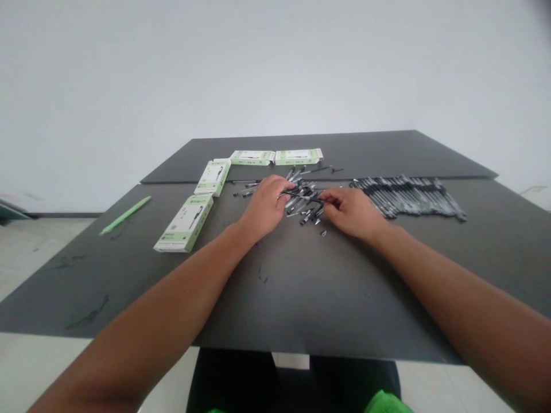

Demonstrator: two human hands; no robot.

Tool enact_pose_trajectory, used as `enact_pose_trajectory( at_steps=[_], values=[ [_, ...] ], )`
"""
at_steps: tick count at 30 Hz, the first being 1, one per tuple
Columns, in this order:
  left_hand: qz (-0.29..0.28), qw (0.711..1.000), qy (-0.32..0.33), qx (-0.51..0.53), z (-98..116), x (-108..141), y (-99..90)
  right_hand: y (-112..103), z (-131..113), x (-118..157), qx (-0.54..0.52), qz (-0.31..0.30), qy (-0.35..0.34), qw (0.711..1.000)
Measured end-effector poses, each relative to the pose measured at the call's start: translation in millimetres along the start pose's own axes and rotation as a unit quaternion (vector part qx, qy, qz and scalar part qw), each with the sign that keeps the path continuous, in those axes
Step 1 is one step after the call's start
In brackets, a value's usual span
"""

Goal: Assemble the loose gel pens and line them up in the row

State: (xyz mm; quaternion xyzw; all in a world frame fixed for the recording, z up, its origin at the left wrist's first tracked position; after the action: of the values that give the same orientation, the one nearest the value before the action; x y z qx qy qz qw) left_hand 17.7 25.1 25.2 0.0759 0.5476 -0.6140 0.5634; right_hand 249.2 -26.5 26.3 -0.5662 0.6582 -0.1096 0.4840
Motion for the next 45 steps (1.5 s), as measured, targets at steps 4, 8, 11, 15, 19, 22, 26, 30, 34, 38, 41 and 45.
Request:
enact_pose_trajectory(
  at_steps=[4, 8, 11, 15, 19, 22, 26, 30, 34, 38, 41, 45],
  values=[
    [0.025, 0.999, -0.013, 0.027, -0.4, -0.2, -1.1, 1.4, 1.0, 0.1, -0.025, 0.002, 0.015, 1.000],
    [0.049, 0.995, -0.053, 0.068, -7.6, 0.7, 1.2, 1.9, 1.6, 0.2, -0.036, 0.002, 0.027, 0.999],
    [0.061, 0.989, -0.098, 0.091, -15.9, 2.1, 4.3, 1.4, 2.1, 0.2, -0.030, 0.007, 0.035, 0.999],
    [0.061, 0.977, -0.149, 0.138, -25.2, 2.8, 8.4, 1.3, 4.7, 0.0, -0.017, 0.011, 0.054, 0.998],
    [0.058, 0.955, -0.222, 0.187, -32.1, 1.9, 10.4, 0.4, 7.4, -0.8, 0.000, 0.020, 0.070, 0.997],
    [0.054, 0.926, -0.285, 0.240, -32.4, 1.6, 11.0, -0.2, 7.6, -1.1, 0.006, 0.021, 0.072, 0.997],
    [0.056, 0.902, -0.324, 0.281, -24.8, 0.9, 8.9, -0.6, 7.1, -0.6, 0.003, 0.021, 0.069, 0.997],
    [0.051, 0.882, -0.322, 0.340, -17.7, -0.2, 8.2, -0.6, 6.9, -0.2, 0.000, 0.022, 0.076, 0.997],
    [0.042, 0.867, -0.310, 0.389, -17.2, 0.2, 9.5, -1.2, 6.6, -0.2, -0.005, 0.026, 0.088, 0.996],
    [0.051, 0.866, -0.301, 0.395, -17.8, 0.5, 7.3, -1.1, 7.5, -0.3, -0.017, 0.028, 0.095, 0.995],
    [0.045, 0.879, -0.302, 0.366, -15.7, 0.7, 5.5, -0.4, 7.6, -0.1, -0.026, 0.031, 0.083, 0.996],
    [-0.015, 0.888, -0.292, 0.354, -8.9, 2.6, 9.5, 2.2, 4.8, 1.1, -0.055, 0.020, 0.057, 0.997]
  ],
)
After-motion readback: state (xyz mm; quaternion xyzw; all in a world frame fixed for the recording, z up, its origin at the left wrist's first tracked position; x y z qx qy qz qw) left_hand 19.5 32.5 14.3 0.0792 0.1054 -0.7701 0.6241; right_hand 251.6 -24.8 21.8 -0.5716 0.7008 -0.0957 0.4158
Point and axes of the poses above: each hand's wrist, its own x-axis away from the middle knuckle, its own y-axis out of the palm, z = x × y, the point moved 4 cm from there along -x, towards the middle knuckle, and after that the axes turned 9 degrees about z, right-handed, at the moved point
